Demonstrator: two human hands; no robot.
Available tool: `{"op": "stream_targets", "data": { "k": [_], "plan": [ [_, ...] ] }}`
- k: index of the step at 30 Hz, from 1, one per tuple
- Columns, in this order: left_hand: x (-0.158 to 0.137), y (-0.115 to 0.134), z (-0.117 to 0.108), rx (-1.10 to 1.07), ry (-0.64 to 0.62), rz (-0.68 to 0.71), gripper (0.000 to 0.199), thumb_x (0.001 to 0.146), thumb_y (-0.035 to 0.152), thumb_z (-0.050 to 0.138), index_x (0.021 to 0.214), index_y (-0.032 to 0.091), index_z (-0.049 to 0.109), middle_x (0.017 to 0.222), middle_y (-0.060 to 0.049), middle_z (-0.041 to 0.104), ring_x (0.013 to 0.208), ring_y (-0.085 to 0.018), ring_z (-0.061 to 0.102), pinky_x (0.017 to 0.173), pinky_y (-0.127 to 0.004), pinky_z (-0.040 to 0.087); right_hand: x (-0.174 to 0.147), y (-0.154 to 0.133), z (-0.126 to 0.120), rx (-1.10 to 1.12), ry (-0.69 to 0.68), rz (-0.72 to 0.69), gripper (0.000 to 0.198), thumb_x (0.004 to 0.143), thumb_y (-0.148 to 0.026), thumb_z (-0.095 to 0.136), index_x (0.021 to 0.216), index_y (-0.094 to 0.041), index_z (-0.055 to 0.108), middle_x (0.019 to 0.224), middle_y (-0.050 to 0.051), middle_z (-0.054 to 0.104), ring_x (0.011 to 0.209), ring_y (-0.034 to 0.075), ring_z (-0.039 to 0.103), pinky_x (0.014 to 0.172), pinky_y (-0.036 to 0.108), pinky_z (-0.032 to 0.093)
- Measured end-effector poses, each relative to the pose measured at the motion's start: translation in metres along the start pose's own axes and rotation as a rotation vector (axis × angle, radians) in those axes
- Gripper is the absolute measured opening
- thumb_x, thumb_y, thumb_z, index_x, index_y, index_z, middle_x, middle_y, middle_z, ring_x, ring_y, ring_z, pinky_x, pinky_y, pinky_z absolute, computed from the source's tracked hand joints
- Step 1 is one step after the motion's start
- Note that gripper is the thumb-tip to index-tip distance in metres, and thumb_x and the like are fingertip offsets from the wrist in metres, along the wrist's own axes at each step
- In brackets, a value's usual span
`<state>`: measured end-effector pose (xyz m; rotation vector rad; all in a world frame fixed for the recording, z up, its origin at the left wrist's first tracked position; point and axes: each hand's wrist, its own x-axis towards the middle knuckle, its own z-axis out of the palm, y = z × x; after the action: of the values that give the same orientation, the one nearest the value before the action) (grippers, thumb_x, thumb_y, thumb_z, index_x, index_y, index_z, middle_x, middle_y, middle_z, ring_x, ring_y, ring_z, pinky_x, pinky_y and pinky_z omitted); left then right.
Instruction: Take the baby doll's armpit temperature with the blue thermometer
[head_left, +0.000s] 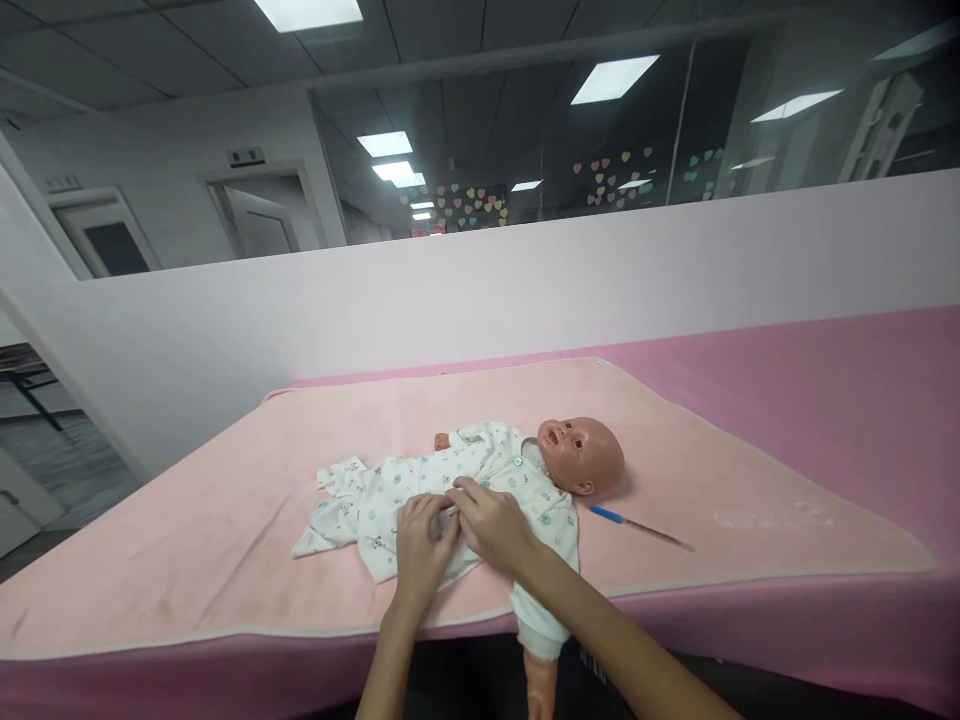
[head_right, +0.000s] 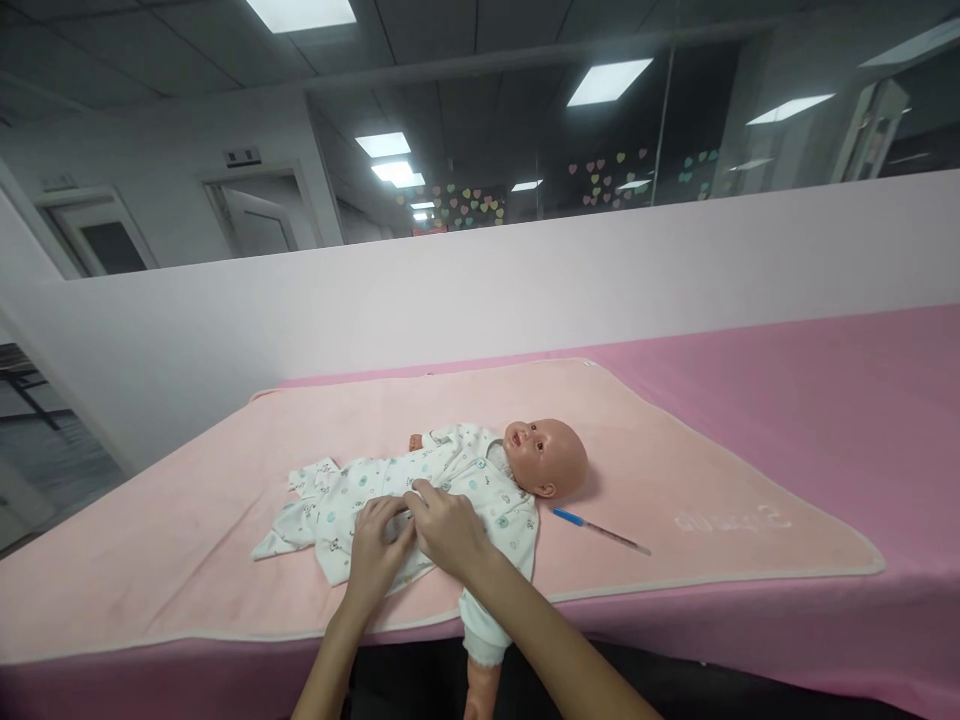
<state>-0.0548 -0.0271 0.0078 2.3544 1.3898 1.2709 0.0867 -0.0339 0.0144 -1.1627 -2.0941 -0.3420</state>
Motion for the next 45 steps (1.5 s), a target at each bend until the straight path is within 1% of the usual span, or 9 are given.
{"op": "stream_targets", "data": {
  "k": [3,7,11,16,21,25,30,35,45],
  "plan": [
    [-0.001,-0.001,0.0,-0.048,0.017,-0.028,0.012,0.079,0.028,0.051,0.085,0.021,0.06,0.087,-0.003,0.063,0.088,-0.022,0.051,0.079,-0.038,0.039,0.003,-0.007,0.001,0.132,-0.032,0.024,0.03,0.075,-0.008,0.043,0.099,-0.019,0.057,0.086,0.005,0.063,0.073,0.015,0.058,0.058,0.023,0.042],
    [-0.003,-0.002,-0.002,-0.121,0.025,-0.048,0.013,0.08,0.029,0.051,0.084,0.022,0.061,0.088,-0.003,0.063,0.089,-0.021,0.052,0.081,-0.038,0.04,-0.001,-0.004,0.001,0.284,0.02,0.06,0.024,0.08,-0.013,0.043,0.099,-0.019,0.057,0.087,0.005,0.063,0.076,0.015,0.059,0.067,0.025,0.045],
    [-0.006,-0.003,-0.003,-0.158,0.04,-0.093,0.013,0.078,0.031,0.055,0.085,0.022,0.061,0.087,-0.002,0.063,0.089,-0.02,0.054,0.081,-0.035,0.041,-0.006,0.002,0.005,0.365,0.035,0.099,0.018,0.086,-0.018,0.041,0.091,-0.019,0.059,0.082,0.003,0.064,0.072,0.014,0.059,0.065,0.024,0.044],
    [-0.007,-0.002,-0.002,-0.214,0.081,-0.137,0.023,0.074,0.027,0.059,0.097,0.022,0.055,0.083,0.0,0.063,0.087,-0.019,0.056,0.082,-0.035,0.04,-0.009,0.005,0.011,0.364,0.032,0.113,0.018,0.088,-0.022,0.042,0.089,-0.019,0.059,0.079,0.003,0.065,0.068,0.013,0.059,0.063,0.024,0.043],
    [-0.007,-0.004,0.0,-0.226,0.087,-0.141,0.016,0.071,0.027,0.061,0.086,0.021,0.057,0.075,0.0,0.061,0.078,-0.018,0.057,0.075,-0.032,0.042,-0.008,0.004,0.009,0.325,0.028,0.124,0.016,0.086,-0.022,0.043,0.087,-0.019,0.058,0.077,0.002,0.064,0.065,0.013,0.058,0.059,0.023,0.04],
    [-0.006,-0.005,0.002,-0.253,0.092,-0.142,0.016,0.069,0.025,0.062,0.083,0.021,0.057,0.075,0.0,0.06,0.077,-0.017,0.056,0.073,-0.031,0.043,-0.008,0.004,0.007,0.313,0.033,0.124,0.014,0.085,-0.021,0.044,0.084,-0.019,0.057,0.075,0.001,0.062,0.064,0.013,0.056,0.059,0.023,0.038],
    [-0.006,-0.005,0.002,-0.368,0.064,-0.137,0.01,0.067,0.022,0.063,0.073,0.018,0.057,0.075,-0.001,0.061,0.074,-0.016,0.058,0.071,-0.028,0.046,-0.008,0.005,0.004,0.355,0.035,0.159,0.013,0.083,-0.019,0.043,0.082,-0.019,0.056,0.071,0.0,0.06,0.058,0.011,0.052,0.056,0.022,0.036],
    [-0.006,-0.002,0.0,-0.492,0.036,-0.142,0.011,0.067,0.021,0.063,0.077,0.017,0.06,0.077,-0.003,0.063,0.074,-0.016,0.06,0.069,-0.028,0.049,-0.007,0.007,0.003,0.439,0.053,0.182,0.012,0.082,-0.019,0.044,0.081,-0.019,0.056,0.068,-0.001,0.058,0.057,0.011,0.051,0.054,0.021,0.036],
    [-0.009,-0.001,0.0,-0.312,0.013,-0.112,0.019,0.074,0.018,0.055,0.088,0.023,0.067,0.085,-0.002,0.069,0.078,-0.018,0.061,0.089,-0.04,0.042,-0.007,0.01,0.004,0.493,0.088,0.168,0.015,0.081,-0.015,0.045,0.08,-0.02,0.059,0.07,-0.001,0.06,0.058,0.011,0.053,0.055,0.021,0.038]
  ]
}}
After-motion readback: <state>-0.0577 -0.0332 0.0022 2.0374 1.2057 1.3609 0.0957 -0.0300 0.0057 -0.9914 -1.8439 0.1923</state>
